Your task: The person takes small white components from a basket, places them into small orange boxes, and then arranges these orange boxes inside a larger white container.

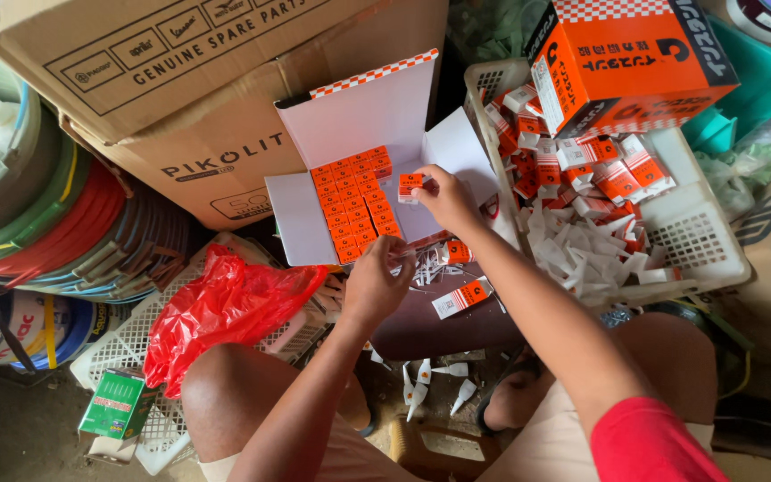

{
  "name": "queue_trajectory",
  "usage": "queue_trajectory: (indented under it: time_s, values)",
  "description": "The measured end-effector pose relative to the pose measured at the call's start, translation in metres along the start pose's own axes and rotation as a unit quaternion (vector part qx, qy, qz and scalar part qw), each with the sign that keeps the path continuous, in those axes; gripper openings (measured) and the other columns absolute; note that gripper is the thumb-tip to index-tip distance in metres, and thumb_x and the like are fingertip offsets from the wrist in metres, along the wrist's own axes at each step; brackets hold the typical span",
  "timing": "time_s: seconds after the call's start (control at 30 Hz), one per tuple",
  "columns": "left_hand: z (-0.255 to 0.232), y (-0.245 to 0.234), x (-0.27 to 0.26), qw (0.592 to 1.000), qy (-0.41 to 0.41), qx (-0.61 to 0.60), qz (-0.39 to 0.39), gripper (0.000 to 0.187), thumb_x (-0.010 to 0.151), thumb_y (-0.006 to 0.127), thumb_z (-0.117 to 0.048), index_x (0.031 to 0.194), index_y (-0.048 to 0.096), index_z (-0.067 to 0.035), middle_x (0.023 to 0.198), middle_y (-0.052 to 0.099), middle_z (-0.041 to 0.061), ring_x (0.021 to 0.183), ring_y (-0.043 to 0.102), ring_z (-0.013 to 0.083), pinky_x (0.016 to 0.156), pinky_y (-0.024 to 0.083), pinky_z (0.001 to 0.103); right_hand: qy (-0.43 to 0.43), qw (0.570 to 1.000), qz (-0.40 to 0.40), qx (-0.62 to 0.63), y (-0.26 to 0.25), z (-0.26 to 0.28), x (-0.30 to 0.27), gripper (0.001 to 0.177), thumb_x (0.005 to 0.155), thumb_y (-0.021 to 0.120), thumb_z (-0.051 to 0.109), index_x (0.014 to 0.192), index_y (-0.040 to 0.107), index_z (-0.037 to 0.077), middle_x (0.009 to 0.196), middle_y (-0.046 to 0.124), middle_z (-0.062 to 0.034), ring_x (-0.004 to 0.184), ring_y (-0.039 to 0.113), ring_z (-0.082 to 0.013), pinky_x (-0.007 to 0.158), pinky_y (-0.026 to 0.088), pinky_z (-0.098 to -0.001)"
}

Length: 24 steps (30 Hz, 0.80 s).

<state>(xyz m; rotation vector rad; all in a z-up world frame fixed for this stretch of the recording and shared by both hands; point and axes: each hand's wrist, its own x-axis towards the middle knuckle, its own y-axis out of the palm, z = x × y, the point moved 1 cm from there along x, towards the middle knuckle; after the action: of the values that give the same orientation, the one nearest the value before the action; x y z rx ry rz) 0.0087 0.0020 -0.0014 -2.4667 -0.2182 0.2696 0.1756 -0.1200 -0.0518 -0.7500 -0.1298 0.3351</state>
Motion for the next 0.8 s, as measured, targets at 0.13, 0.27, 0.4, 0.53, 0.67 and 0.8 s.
queue_trajectory:
  time_s: [0.13,0.27,0.4,0.53,0.67,0.8]
  values:
    - [0.004,0.003,0.007,0.999,-0.007,0.036,0.001,0.027,0.081,0.061,-0.041,0.101,0.058,-0.024,0.098,0.064,0.003,0.09,0.068,0.0291,0.07,0.055,0.048,-0.019,0.999,-0.022,0.039,0.047,-0.026,0.034,0.032,0.083,0.068,0.018,0.114,0.062,0.02,0.079,0.069,-0.0057,0.076,0.068,-0.0236,0.07,0.054,-0.0365]
    - [0.0,-0.005,0.007,0.987,-0.016,0.15,0.055,0.039,0.084,0.055,-0.045,0.113,0.056,-0.02,0.106,0.061,0.007,0.101,0.063,0.0309,0.078,0.051,0.049,-0.028,0.997,-0.053,0.049,0.076,-0.031,0.054,0.03,0.083,0.067,0.012,0.113,0.062,0.013,0.081,0.069,-0.014,0.08,0.068,-0.0318,0.072,0.054,-0.0416]
    - [0.011,0.002,0.009,0.953,-0.038,0.285,0.095,0.049,0.084,0.051,-0.052,0.12,0.053,-0.018,0.117,0.054,0.009,0.114,0.055,0.0307,0.088,0.044,0.053,-0.054,0.994,-0.094,-0.012,0.097,-0.042,0.065,0.032,0.08,0.07,0.016,0.111,0.063,0.013,0.081,0.07,-0.0131,0.083,0.069,-0.0319,0.075,0.054,-0.0416]
    - [0.019,0.005,0.007,0.938,-0.037,0.323,0.12,0.054,0.086,0.048,-0.053,0.125,0.051,-0.016,0.123,0.051,0.012,0.118,0.052,0.031,0.089,0.043,0.051,-0.07,0.991,-0.097,-0.059,0.103,-0.045,0.066,0.031,0.08,0.071,0.018,0.109,0.063,0.014,0.079,0.07,-0.0088,0.08,0.07,-0.027,0.074,0.054,-0.0381]
    - [0.029,0.009,0.008,0.938,-0.02,0.327,0.111,0.057,0.084,0.051,-0.052,0.127,0.05,-0.014,0.123,0.049,0.011,0.119,0.05,0.0319,0.09,0.04,0.052,-0.065,0.992,-0.079,-0.076,0.113,-0.061,0.078,0.033,0.078,0.071,0.022,0.109,0.062,0.014,0.083,0.072,-0.0043,0.084,0.07,-0.0218,0.076,0.055,-0.0349]
    - [0.03,0.008,0.008,0.938,-0.016,0.327,0.113,0.058,0.086,0.05,-0.053,0.129,0.049,-0.014,0.122,0.05,0.011,0.118,0.051,0.0314,0.095,0.037,0.056,-0.063,0.997,0.014,-0.044,0.097,-0.055,0.07,0.042,0.081,0.064,0.018,0.121,0.054,0.009,0.097,0.072,-0.0104,0.089,0.07,-0.022,0.079,0.056,-0.0339]
